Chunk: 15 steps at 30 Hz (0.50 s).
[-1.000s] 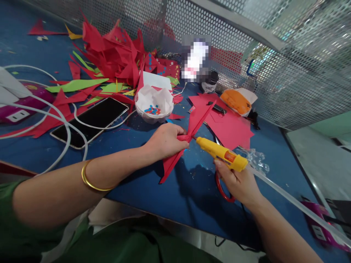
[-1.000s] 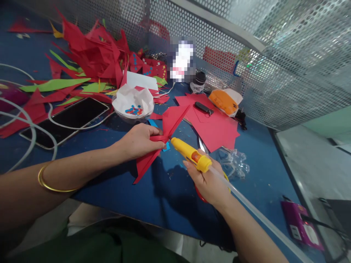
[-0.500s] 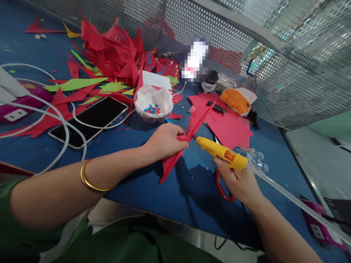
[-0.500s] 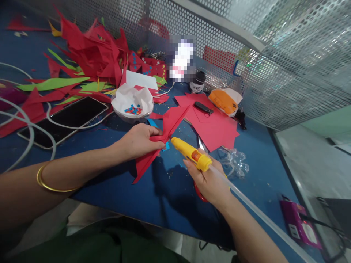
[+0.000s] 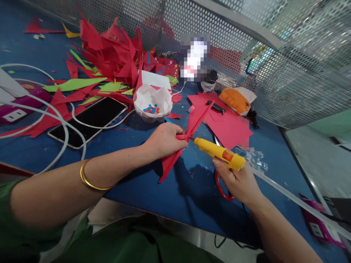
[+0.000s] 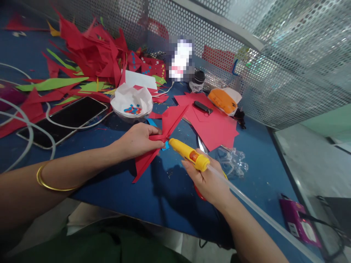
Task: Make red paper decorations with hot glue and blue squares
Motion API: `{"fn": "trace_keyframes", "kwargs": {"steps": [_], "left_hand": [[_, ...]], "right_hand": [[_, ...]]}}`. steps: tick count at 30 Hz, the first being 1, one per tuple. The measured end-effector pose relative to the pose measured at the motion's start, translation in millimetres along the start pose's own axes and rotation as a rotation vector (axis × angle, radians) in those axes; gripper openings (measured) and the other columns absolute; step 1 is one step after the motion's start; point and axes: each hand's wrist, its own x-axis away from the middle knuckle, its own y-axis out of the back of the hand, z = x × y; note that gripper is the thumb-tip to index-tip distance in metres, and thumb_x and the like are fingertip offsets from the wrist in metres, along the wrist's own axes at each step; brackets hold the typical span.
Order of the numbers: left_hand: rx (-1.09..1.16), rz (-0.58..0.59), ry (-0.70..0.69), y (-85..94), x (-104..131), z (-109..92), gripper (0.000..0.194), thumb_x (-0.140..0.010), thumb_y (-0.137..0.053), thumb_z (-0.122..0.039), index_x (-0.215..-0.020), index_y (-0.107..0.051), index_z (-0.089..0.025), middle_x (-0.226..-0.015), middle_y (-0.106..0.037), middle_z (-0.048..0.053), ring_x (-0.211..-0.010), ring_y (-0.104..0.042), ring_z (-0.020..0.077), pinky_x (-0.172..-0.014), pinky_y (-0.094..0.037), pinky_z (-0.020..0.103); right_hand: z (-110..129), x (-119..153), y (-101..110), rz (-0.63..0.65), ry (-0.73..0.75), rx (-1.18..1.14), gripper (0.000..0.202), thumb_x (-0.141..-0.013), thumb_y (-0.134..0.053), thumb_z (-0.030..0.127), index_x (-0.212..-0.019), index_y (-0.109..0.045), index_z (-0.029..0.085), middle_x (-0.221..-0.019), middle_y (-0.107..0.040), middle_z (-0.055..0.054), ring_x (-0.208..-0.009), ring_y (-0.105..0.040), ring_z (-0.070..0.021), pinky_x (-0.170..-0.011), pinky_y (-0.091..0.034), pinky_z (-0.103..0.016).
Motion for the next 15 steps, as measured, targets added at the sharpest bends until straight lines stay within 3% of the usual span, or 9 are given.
{"fn": "trace_keyframes", "kwargs": {"steps": [7,12,15], "left_hand": [[0.208,0.092,0.093,-3.8,2,2,0.011,-0.068,-0.071,-0.027,-0.072,-0.073,-0.017,-0.061,-0.067,0.002,-0.061,-0.064,0.0175,-0.057,-0.045,0.027],[0.393,0.155,0.193,-3.4,3,1,0.013,-0.066,-0.075,-0.028,-0.071,-0.069,-0.017,-0.062,-0.068,0.002,-0.062,-0.068,0.0192,-0.059,-0.051,0.028],[0.555,0.2,0.224,-2.7,4,-1,0.016,-0.064,-0.078,-0.027,-0.067,-0.066,-0.018,-0.063,-0.068,0.002,-0.061,-0.069,0.0189,-0.059,-0.054,0.03]], "right_hand": [[-8,-2,3,-0.138,-0.268,-0.268,0.044,-0.087,-0.057,0.062,-0.074,-0.061,0.02,-0.052,-0.057,0.001,-0.043,-0.053,-0.0128,-0.04,-0.042,-0.025],[4,-9,14,-0.155,-0.3,-0.556,0.046,-0.086,-0.058,0.063,-0.075,-0.061,0.019,-0.062,-0.063,0.0,-0.038,-0.051,-0.0098,-0.038,-0.041,-0.024],[9,-11,20,-0.162,-0.351,-0.624,0.045,-0.088,-0.055,0.062,-0.078,-0.062,0.019,-0.058,-0.061,0.001,-0.038,-0.049,-0.0099,-0.039,-0.04,-0.025]]}}
